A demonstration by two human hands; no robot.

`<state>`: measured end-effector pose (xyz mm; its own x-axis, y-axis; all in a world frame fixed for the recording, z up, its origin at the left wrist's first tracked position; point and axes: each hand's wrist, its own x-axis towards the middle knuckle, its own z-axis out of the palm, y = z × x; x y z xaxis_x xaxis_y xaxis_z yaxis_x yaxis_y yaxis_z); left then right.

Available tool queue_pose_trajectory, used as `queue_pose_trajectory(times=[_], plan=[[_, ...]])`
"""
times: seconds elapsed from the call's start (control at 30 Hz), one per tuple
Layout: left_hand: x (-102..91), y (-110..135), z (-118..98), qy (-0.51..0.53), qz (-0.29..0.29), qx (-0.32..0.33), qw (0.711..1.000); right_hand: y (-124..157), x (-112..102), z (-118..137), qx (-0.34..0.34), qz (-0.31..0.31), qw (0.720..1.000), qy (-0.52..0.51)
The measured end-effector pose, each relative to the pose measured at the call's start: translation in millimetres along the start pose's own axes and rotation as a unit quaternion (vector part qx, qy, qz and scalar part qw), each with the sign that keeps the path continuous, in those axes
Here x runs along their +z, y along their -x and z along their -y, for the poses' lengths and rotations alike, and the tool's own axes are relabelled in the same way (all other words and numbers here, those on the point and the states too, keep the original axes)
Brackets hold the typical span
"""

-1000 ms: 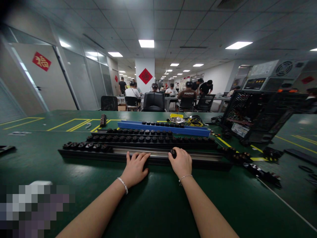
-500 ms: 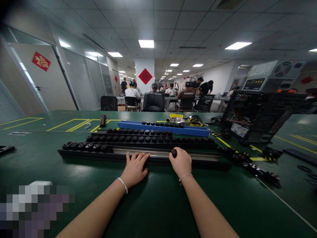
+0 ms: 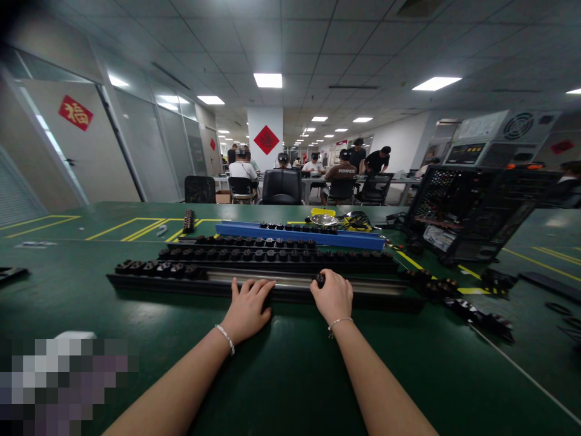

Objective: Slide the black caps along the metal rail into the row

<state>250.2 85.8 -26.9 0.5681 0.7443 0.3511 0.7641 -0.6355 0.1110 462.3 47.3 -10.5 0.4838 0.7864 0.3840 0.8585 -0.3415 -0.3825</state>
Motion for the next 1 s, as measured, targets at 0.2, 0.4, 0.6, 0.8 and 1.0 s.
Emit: queue_pose_trajectory(times=[0.2,0.4,0.6,0.8,1.0], plan=[[1.6,0.1,0.1,-0.008,-0.005,0.001,1.000,0.0,2.6,-3.0,0.010,-0.005,1.000,0.003],[-0.3,-0.1,-1.8,-0.008,0.003,-0.009,1.000,0.1,3.7,-5.7,0.010,-0.021,1.000,0.005],[0.1,-0.1,-0.9,-0.011,0.001,-0.001,1.000,-1.0,3.2,-6.5,0.014,-0.014,1.000,0.009],[2.4,-0.1,1.3,0.017,-0.016,0.005,1.000,-1.6,1.3,-6.1,0.019,-0.002,1.000,0.010],[3.3,0.0,2.2,0.011,-0.016,0.009,1.000,-1.3,0.0,-6.9,0.020,0.000,1.000,0.009]])
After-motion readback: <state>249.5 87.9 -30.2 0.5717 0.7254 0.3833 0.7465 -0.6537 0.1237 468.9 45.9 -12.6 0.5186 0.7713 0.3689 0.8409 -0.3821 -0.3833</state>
